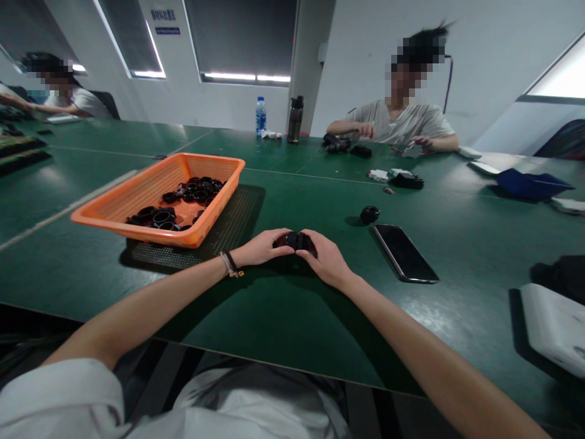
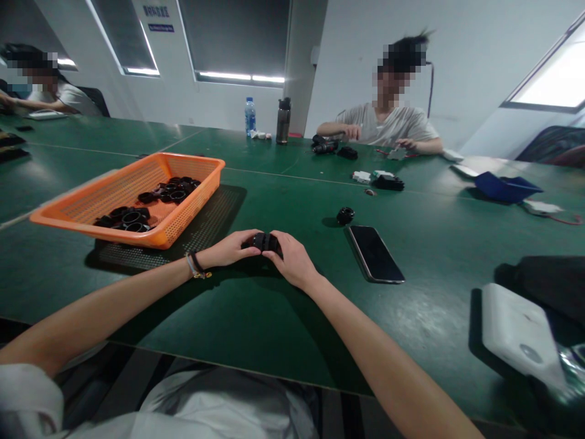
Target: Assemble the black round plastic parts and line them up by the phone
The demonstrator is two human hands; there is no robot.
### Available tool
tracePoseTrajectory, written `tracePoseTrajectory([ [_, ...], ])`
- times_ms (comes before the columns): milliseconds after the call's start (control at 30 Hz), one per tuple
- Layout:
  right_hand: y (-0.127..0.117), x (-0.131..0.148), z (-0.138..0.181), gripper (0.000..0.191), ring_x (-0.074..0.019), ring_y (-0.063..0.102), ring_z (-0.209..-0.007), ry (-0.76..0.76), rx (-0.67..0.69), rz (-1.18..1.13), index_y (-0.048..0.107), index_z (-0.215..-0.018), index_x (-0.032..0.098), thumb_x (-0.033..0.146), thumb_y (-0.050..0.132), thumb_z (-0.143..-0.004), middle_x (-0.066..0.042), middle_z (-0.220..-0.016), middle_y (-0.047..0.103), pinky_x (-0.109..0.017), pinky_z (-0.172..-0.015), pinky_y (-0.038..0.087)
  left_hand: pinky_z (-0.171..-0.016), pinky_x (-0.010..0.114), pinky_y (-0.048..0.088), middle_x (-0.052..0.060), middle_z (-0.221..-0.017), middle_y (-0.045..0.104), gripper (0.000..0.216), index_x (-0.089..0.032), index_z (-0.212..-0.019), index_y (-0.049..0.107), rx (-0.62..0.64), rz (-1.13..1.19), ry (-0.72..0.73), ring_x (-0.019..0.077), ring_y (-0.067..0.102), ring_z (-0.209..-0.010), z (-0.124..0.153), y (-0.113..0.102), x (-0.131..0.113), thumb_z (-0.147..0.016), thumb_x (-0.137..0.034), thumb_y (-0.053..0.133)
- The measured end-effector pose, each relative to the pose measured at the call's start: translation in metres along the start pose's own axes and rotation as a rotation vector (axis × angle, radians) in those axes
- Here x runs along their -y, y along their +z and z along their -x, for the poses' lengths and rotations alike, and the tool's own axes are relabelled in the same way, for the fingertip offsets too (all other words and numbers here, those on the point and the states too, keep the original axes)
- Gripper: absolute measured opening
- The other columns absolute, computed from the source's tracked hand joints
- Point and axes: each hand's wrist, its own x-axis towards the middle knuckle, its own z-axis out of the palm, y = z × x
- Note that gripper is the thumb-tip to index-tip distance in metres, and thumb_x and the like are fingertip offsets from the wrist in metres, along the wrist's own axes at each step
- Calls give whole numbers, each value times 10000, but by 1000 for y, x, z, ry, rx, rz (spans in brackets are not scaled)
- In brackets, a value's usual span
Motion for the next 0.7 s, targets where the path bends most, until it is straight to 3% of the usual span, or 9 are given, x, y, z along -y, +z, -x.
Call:
tracePoseTrajectory([
  [367,-5,14,-2,257,-214,592,-870,226,100,-71,525,-1035,143,259,496,-808,-103,-982,631,-364,-772,460,-795,303,432,98,-1028,601,375,-115,-1082,513,-54,-80,56,195,560,-897,0,3,-2,-758,-286,591],
  [700,-7,16,-3,196,-186,591,-798,287,135,-141,527,-983,166,273,460,-832,-67,-911,636,-307,-704,445,-781,300,427,91,-1000,582,381,-119,-1072,503,-57,-67,69,192,546,-875,1,4,-2,-753,-306,593],
])
